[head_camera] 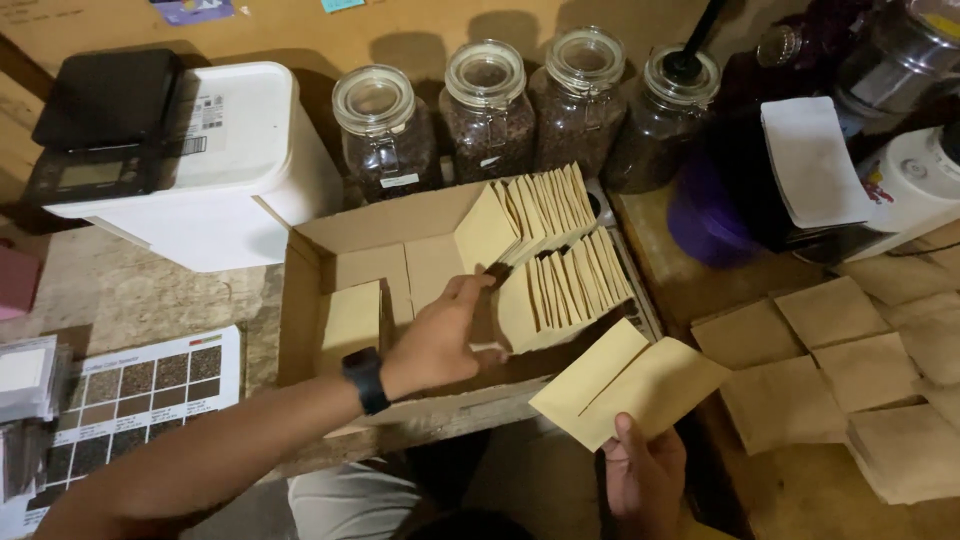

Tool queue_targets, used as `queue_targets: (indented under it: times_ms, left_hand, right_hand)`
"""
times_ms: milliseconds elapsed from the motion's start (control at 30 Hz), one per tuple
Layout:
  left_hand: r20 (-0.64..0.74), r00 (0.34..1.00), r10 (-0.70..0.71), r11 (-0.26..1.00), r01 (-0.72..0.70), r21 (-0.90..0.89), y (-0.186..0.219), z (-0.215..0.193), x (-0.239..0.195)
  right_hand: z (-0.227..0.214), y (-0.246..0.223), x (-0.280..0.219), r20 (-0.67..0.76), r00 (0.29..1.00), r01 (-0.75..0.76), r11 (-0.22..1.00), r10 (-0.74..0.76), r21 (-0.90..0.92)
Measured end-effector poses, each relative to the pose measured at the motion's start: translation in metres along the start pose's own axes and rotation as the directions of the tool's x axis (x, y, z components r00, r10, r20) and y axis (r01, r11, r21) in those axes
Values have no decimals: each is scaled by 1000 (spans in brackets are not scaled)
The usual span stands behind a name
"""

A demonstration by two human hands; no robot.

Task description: Organizing paper coffee filters into a cardboard box and moving small paper bags on a workspace.

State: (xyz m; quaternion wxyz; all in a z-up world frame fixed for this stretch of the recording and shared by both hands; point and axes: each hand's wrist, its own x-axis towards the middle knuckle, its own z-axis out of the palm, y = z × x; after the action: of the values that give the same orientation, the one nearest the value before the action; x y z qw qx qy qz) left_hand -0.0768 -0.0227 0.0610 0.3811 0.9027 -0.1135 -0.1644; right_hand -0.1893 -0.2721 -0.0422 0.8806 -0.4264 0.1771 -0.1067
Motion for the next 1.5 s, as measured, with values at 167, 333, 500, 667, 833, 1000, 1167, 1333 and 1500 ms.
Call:
queue_targets:
  times_ms: [167, 333, 500, 667, 833, 1000, 1167, 1333, 1500]
  left_hand:
    - [-95, 958, 270, 957, -278, -78, 23, -13, -28]
    - [166, 942, 292, 931, -241, -272, 37, -6, -61]
    - [162, 938, 306, 950, -290, -113, 32, -11, -76]
    - [77, 970, 233, 936, -202, -287, 20, -38, -79]
    - [-151, 982, 113, 955, -149, -257, 0, -66, -51]
    - [-199, 980, -27, 997, 42, 69, -53, -52, 15]
    - [-215, 968, -128, 978, 160, 137, -45, -31, 51]
    - [-308, 950, -45, 972, 113, 207, -72, -4, 86]
    - [-286, 958, 31, 988, 13, 151, -67, -4, 86]
  right_hand:
    - [10, -2, -3, 49, 998, -25, 999, 27, -46]
    - [14, 6, -11, 62, 994, -72, 980, 85, -188]
    - [-1, 28, -16, 221, 974, -29, 998, 42, -62]
    - [-30, 45, 0, 16, 1000, -21, 987, 23, -157]
    - [-37, 33, 3, -2, 999, -34, 992, 34, -125]
    - [-40, 31, 4, -62, 998, -28, 987, 18, -160]
    - [-36, 29, -2, -36, 999, 8, 990, -13, -139]
    - [-35, 23, -4, -54, 998, 33, 994, -39, -108]
    - [-30, 15, -5, -140, 990, -42, 984, 17, -174]
